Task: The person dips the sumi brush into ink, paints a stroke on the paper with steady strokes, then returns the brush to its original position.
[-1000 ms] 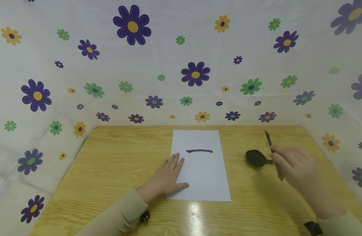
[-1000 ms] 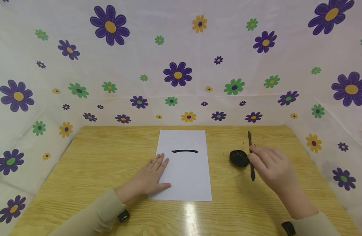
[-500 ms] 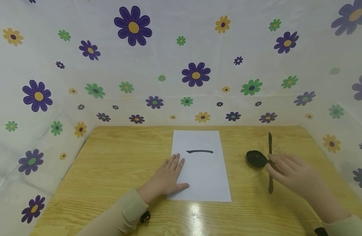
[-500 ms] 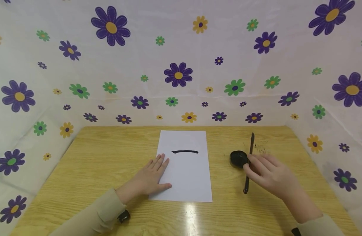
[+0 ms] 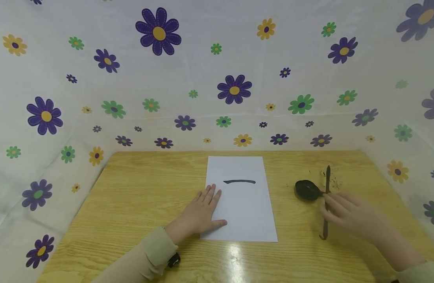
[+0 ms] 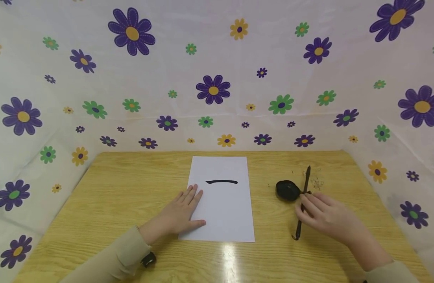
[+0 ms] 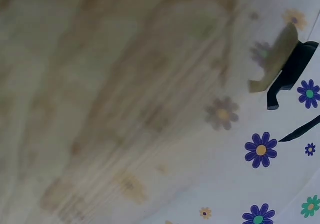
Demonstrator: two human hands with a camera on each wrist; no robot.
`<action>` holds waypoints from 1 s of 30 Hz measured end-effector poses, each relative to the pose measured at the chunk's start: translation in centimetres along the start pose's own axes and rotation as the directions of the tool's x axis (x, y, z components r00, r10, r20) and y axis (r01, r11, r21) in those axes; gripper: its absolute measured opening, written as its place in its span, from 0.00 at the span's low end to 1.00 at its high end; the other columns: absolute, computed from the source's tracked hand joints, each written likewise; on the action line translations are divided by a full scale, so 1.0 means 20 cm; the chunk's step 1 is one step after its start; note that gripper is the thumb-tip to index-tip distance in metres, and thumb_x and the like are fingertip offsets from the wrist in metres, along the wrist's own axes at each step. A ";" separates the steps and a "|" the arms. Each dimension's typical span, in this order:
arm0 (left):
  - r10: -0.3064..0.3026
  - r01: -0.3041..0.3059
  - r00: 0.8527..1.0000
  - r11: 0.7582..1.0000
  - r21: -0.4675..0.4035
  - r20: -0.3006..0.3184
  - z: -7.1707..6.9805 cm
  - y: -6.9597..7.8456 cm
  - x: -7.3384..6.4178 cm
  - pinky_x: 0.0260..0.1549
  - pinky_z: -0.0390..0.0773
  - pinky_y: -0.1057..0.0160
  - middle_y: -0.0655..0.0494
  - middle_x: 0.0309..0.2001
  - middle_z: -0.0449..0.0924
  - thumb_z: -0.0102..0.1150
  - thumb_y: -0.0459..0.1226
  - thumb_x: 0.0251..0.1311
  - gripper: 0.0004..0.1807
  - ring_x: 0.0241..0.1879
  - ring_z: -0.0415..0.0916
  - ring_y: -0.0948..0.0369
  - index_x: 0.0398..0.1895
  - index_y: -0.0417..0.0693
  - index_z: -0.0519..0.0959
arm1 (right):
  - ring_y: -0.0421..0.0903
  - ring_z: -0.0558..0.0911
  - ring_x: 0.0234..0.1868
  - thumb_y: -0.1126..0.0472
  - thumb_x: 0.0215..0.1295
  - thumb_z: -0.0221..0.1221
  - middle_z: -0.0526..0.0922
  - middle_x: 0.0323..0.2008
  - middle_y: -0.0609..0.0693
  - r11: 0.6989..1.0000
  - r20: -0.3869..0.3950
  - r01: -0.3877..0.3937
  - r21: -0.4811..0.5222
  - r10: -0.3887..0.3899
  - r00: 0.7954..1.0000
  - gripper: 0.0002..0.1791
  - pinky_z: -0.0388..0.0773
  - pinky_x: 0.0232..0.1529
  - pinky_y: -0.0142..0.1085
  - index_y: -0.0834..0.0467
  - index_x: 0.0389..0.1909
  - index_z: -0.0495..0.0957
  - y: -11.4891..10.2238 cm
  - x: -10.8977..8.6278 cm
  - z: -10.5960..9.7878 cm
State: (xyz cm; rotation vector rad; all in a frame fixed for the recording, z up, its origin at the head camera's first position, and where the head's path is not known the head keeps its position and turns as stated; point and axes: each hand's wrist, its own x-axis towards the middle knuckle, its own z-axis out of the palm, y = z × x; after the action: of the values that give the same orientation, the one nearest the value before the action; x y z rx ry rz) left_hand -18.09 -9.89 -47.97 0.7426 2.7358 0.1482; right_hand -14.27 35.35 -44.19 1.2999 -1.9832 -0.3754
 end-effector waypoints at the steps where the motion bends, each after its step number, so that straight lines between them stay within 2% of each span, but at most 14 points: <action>1: 0.000 0.000 1.000 1.000 0.000 0.000 0.00 0.00 0.00 0.86 0.48 0.45 0.42 0.88 0.38 0.51 0.68 0.72 0.55 0.88 0.39 0.47 0.87 0.44 0.47 | 0.54 0.87 0.40 0.78 0.81 0.25 0.87 0.42 0.61 1.000 0.013 0.010 0.001 -0.010 1.000 0.29 0.86 0.41 0.46 0.57 0.48 0.77 0.00 -0.01 0.00; 7: -0.001 0.001 1.000 1.000 -0.010 0.001 0.00 0.00 0.00 0.86 0.47 0.45 0.43 0.88 0.37 0.51 0.68 0.72 0.55 0.88 0.38 0.47 0.88 0.45 0.46 | 0.52 0.89 0.39 0.78 0.80 0.19 0.89 0.42 0.57 0.999 0.092 0.054 0.007 -0.055 0.994 0.34 0.88 0.44 0.44 0.55 0.48 0.76 -0.02 -0.04 0.01; 17: -0.009 0.010 1.000 1.000 -0.016 0.008 0.00 0.00 0.00 0.86 0.47 0.46 0.43 0.88 0.36 0.51 0.68 0.73 0.55 0.88 0.37 0.47 0.88 0.45 0.45 | 0.53 0.86 0.42 0.77 0.76 0.17 0.87 0.43 0.56 0.992 0.192 0.118 0.038 -0.123 0.974 0.38 0.86 0.47 0.44 0.53 0.48 0.79 -0.04 -0.07 0.03; 21: -0.009 0.009 1.000 1.000 -0.022 0.007 0.00 0.00 0.00 0.86 0.47 0.46 0.43 0.88 0.36 0.51 0.67 0.73 0.55 0.88 0.37 0.47 0.88 0.45 0.45 | 0.52 0.84 0.41 0.77 0.76 0.17 0.86 0.43 0.55 0.989 0.211 0.142 0.034 -0.146 0.967 0.37 0.85 0.45 0.43 0.53 0.47 0.78 -0.04 -0.05 0.04; 30: -0.009 0.009 1.000 0.999 -0.040 0.013 -0.01 0.00 -0.01 0.86 0.45 0.46 0.43 0.88 0.35 0.52 0.66 0.73 0.55 0.88 0.36 0.47 0.88 0.44 0.44 | 0.50 0.82 0.40 0.77 0.76 0.19 0.84 0.41 0.53 0.986 0.203 0.162 0.036 -0.166 0.965 0.36 0.83 0.44 0.41 0.53 0.44 0.79 -0.07 -0.04 0.07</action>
State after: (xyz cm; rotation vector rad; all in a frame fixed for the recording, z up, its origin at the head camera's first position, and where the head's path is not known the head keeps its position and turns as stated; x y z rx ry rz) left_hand -17.99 -9.90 -47.74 0.7177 2.7153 0.1952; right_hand -14.14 35.27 -46.24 1.4943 -2.0566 -0.5935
